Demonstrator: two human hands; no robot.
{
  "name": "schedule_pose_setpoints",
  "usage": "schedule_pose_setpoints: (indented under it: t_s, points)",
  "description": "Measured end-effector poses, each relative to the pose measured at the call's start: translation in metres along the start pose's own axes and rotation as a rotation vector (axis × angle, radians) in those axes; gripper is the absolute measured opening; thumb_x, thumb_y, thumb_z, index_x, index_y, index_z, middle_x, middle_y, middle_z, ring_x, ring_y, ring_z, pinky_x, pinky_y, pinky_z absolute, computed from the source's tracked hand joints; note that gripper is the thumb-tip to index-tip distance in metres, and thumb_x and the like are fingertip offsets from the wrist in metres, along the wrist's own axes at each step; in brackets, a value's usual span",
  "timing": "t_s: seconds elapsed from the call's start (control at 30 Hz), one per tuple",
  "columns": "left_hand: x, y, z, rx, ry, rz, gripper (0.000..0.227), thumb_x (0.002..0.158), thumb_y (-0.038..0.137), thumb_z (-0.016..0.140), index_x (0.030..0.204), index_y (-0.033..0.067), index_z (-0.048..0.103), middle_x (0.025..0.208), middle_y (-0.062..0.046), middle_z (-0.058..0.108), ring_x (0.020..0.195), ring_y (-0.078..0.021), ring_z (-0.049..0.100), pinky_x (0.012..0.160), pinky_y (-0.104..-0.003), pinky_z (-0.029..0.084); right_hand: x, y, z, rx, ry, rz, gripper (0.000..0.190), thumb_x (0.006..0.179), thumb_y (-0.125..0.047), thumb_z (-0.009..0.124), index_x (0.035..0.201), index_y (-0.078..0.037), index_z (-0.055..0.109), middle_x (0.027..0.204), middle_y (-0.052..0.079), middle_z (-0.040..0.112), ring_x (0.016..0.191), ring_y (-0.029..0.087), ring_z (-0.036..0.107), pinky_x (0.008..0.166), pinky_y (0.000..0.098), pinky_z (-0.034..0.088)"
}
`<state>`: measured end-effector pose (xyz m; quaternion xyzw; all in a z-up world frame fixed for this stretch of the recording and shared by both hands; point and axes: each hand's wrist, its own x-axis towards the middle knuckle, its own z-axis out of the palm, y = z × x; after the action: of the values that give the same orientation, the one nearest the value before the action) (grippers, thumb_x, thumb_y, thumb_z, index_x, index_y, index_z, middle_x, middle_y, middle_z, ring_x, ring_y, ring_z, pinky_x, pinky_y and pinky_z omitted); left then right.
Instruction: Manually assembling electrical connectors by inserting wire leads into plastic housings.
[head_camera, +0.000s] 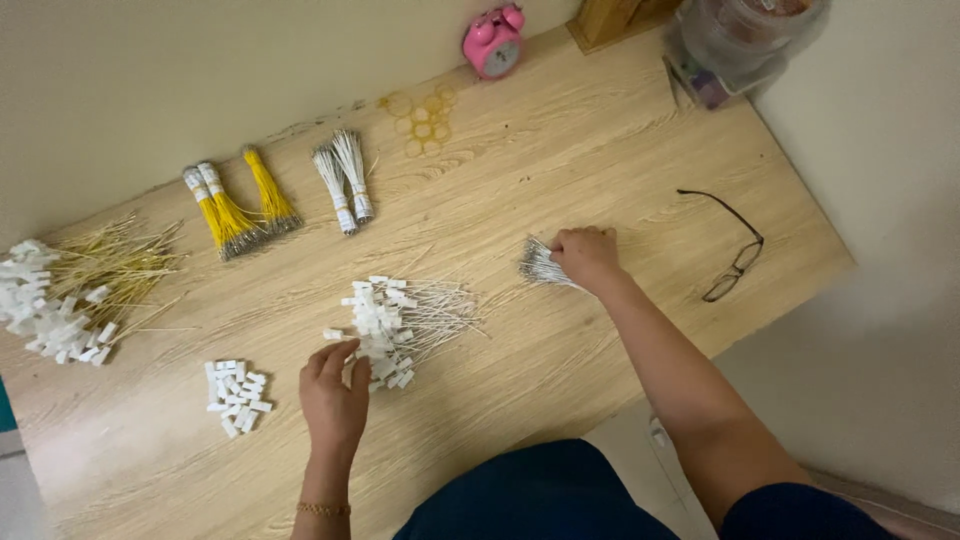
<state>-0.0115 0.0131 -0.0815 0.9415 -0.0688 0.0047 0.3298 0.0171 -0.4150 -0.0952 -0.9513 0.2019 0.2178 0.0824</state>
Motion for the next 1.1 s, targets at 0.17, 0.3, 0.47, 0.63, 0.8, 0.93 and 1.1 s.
schedule_pose_setpoints:
  t_s: [0.17,0.3,0.47,0.63,0.8,0.93,1.1]
  points:
    - [-0.010,0.010,-0.018,-0.032,0.025,-0.094,0.025,0.091,0.017,0.076,0.113,0.0067,0.076,0.119,-0.015,0.070,0.114,-0.0332,0.061,0.095,-0.045,0.051,0.010,0.014,0.003,0.005,0.040,-0.156,0.018,0.091,-0.029,0.068,0.103,-0.019,0.078,0.101,0.005,0.075,0.104,0.025,0.066,0.102,0.0478,0.039]
    - [-0.017,0.007,-0.022,-0.005,0.076,-0.035,0.025,0.092,0.015,0.074,0.115,0.0071,0.076,0.118,-0.014,0.071,0.113,-0.0308,0.063,0.094,-0.045,0.053,0.019,0.026,-0.004,0.046,0.094,-0.190,0.026,0.096,-0.032,0.067,0.103,-0.008,0.071,0.099,0.011,0.072,0.092,0.027,0.068,0.087,0.0434,0.052]
    - [-0.027,-0.013,0.016,0.126,0.005,0.121,0.017,0.094,0.020,0.072,0.109,0.0139,0.077,0.109,-0.004,0.075,0.102,-0.0194,0.067,0.088,-0.039,0.053,0.011,0.025,-0.032,0.328,0.116,-0.099,0.028,0.103,-0.025,0.057,0.121,-0.004,0.057,0.098,0.014,0.070,0.087,0.026,0.069,0.078,0.0398,0.055]
    - [-0.021,0.026,0.028,0.289,-0.206,0.219,0.013,0.095,0.025,0.070,0.103,0.0190,0.078,0.098,0.000,0.075,0.088,-0.0169,0.065,0.082,-0.037,0.051,0.011,0.023,-0.044,0.541,0.240,-0.188,0.028,0.104,-0.022,0.055,0.123,-0.001,0.056,0.104,0.015,0.069,0.090,0.026,0.068,0.081,0.0383,0.054]
    - [-0.013,0.041,0.038,0.324,-0.202,0.303,0.020,0.088,0.021,0.069,0.106,0.0151,0.074,0.106,-0.001,0.073,0.096,-0.0235,0.064,0.086,-0.044,0.047,0.015,0.023,-0.042,0.541,0.335,-0.231,0.033,0.106,-0.016,0.050,0.135,-0.003,0.055,0.107,0.012,0.066,0.093,0.022,0.064,0.081,0.0380,0.051]
    - [-0.011,0.050,0.039,0.263,-0.243,0.337,0.027,0.087,0.020,0.069,0.114,0.0133,0.072,0.112,-0.002,0.071,0.101,-0.0244,0.064,0.089,-0.045,0.047,0.017,0.024,-0.038,0.624,0.233,-0.173,0.028,0.104,-0.020,0.053,0.124,-0.003,0.063,0.104,0.010,0.063,0.083,0.021,0.062,0.076,0.0362,0.053]
    - [-0.016,0.057,0.037,0.110,-0.168,0.340,0.033,0.086,0.015,0.073,0.119,0.0106,0.071,0.119,-0.007,0.070,0.107,-0.0249,0.064,0.088,-0.044,0.050,0.010,0.024,-0.031,0.764,0.105,0.034,0.029,0.108,-0.026,0.055,0.125,-0.005,0.066,0.098,0.016,0.064,0.083,0.022,0.057,0.074,0.0366,0.049]
